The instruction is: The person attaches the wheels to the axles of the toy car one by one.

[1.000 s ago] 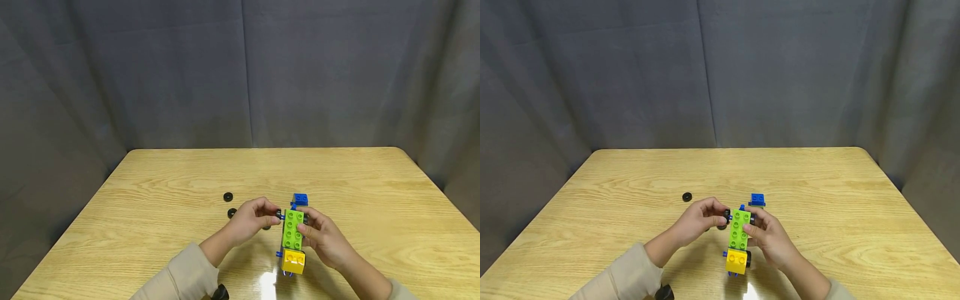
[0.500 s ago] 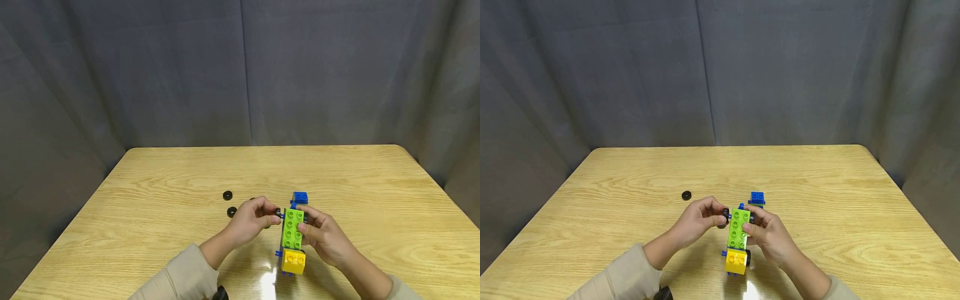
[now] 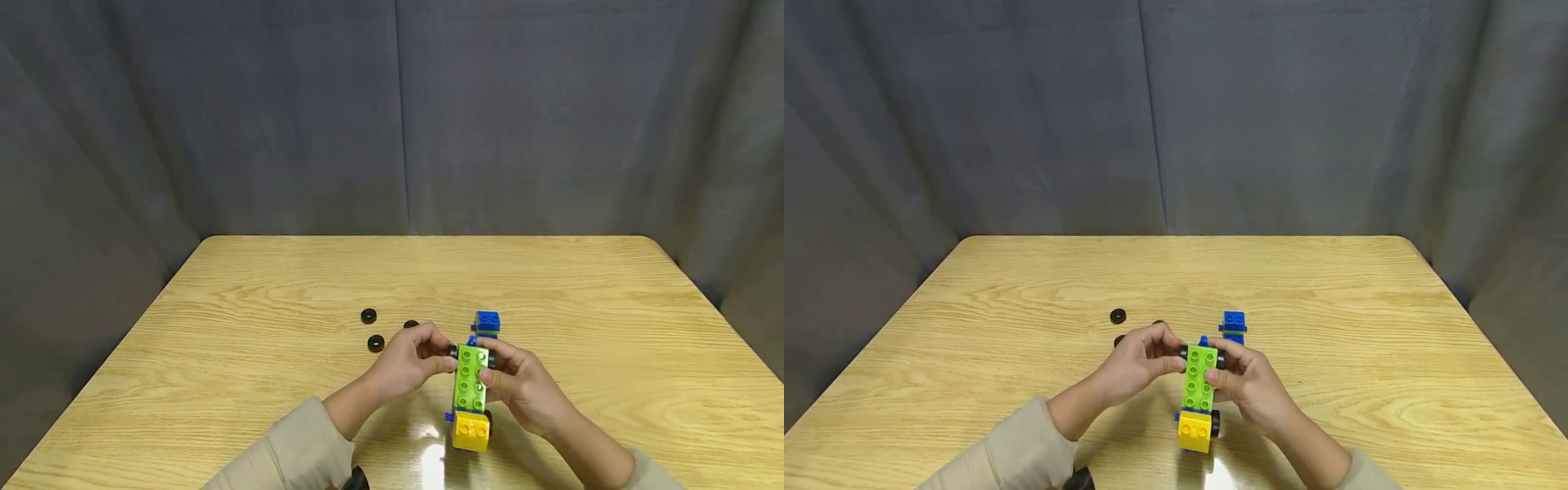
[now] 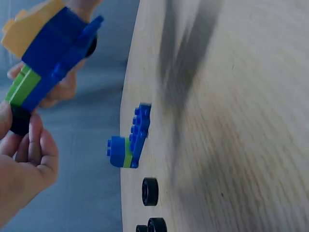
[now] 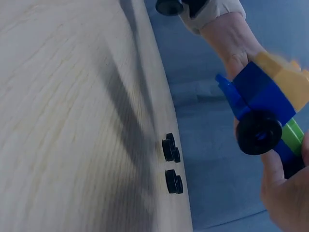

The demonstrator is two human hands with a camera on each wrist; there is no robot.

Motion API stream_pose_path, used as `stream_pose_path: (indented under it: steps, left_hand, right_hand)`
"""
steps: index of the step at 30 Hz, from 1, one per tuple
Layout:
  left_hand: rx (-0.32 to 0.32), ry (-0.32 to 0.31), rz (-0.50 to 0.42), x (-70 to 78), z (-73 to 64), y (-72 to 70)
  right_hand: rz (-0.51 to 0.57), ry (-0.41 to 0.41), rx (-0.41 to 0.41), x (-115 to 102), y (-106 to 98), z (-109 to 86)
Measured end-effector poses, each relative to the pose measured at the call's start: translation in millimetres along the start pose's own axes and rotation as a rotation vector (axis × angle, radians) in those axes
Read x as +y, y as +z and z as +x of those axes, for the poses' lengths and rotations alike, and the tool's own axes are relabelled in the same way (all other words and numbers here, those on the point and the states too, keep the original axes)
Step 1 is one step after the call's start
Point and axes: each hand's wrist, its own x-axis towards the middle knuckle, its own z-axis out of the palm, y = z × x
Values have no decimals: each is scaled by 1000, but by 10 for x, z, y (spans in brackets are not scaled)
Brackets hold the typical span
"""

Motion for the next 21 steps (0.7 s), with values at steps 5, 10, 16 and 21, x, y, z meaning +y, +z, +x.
stream_pose_path:
  steps: [5, 10, 16, 21]
  left_hand:
    - [-4, -6, 2, 19, 9, -26]
    - [-20, -37, -26, -10, 32, -72]
    - [-38, -58, -86, -103, 40, -89]
    - [-33, -55, -98, -115, 38, -64]
  right_hand:
    - [-69, -3, 48, -3, 50, 28]
    - [-58, 50, 43, -11, 55, 65]
    - [-18, 190, 39, 16, 32, 24]
    - [-5, 231, 71, 27, -8, -26]
